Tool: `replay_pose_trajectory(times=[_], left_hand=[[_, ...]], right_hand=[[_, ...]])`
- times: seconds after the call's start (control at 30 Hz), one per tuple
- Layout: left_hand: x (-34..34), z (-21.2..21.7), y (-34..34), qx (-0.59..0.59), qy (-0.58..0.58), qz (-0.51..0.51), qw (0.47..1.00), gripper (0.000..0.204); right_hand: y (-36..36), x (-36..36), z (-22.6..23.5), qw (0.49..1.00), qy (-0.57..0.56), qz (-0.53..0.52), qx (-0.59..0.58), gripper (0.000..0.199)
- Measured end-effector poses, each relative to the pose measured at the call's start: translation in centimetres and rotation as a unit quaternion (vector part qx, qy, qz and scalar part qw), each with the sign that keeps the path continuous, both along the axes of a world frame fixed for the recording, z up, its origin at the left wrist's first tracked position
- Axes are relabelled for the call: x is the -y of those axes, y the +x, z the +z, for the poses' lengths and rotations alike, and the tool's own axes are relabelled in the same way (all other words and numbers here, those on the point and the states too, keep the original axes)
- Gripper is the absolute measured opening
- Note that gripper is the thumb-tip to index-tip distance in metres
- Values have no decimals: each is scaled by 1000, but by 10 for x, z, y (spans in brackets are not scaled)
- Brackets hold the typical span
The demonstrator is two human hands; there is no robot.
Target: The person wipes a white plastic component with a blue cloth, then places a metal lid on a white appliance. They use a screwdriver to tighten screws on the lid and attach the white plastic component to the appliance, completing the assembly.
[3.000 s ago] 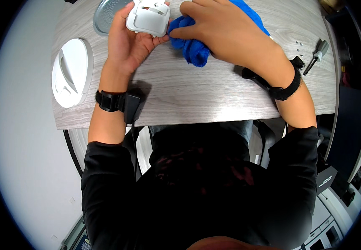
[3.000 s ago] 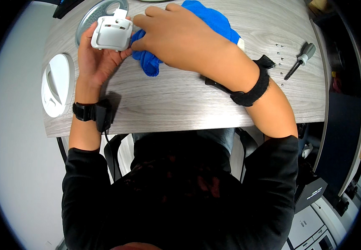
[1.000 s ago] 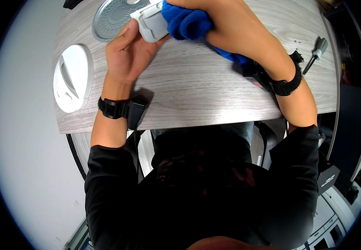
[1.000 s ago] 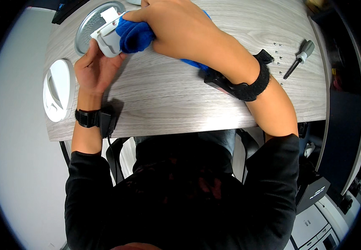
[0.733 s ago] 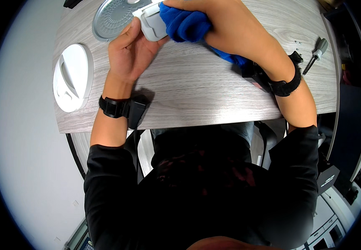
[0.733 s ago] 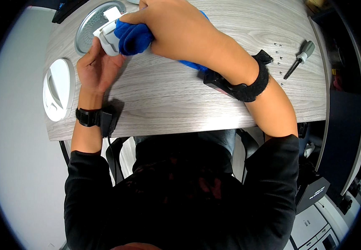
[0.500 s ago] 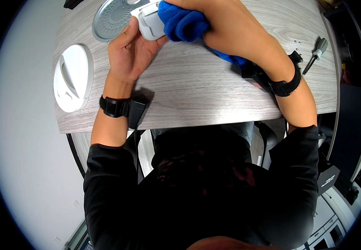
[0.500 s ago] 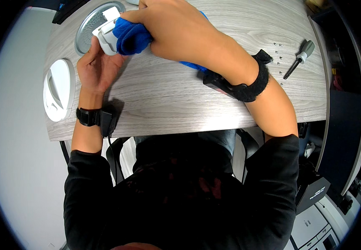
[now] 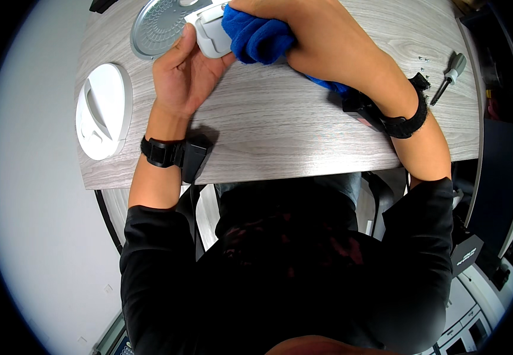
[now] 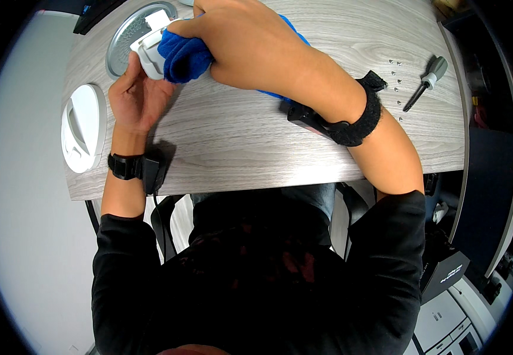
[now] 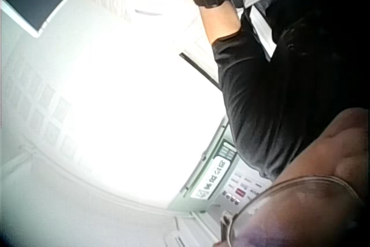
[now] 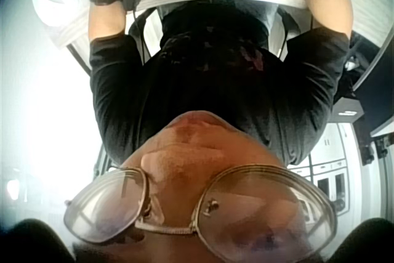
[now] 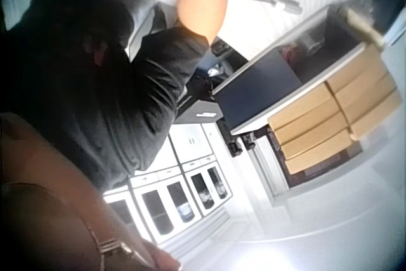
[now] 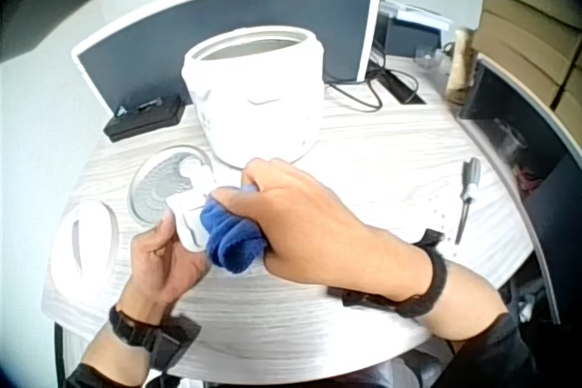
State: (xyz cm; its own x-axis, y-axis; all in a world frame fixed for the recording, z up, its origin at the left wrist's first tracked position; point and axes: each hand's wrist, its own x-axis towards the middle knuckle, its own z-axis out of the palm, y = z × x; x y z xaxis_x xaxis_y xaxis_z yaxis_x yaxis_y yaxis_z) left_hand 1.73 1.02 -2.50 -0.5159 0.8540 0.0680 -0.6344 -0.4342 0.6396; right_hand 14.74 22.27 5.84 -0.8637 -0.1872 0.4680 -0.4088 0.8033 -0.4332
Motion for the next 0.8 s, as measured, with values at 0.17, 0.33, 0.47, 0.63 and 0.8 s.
replay_pose_trajectory(times=[0.17, 0.33, 0.47, 0.63, 0.8], left_hand=[[3, 1, 1, -50, -21, 13, 998, 56], [1, 3, 3, -52, -32, 20, 998, 57], [7, -17, -19, -9, 119, -136, 983, 57], [-3, 5, 7, -23, -10, 21, 999, 57], [-4, 3, 1, 22, 95, -55, 994, 59]], right_hand=[[0, -3, 1, 1000, -19, 7, 10, 51], [1, -5, 1, 999, -31, 15, 6, 50], [0, 1, -1, 1000, -17, 9, 0, 50], [-1, -7, 1, 999, -47, 13, 9, 47], [1, -6, 7, 998, -66, 13, 16, 41]])
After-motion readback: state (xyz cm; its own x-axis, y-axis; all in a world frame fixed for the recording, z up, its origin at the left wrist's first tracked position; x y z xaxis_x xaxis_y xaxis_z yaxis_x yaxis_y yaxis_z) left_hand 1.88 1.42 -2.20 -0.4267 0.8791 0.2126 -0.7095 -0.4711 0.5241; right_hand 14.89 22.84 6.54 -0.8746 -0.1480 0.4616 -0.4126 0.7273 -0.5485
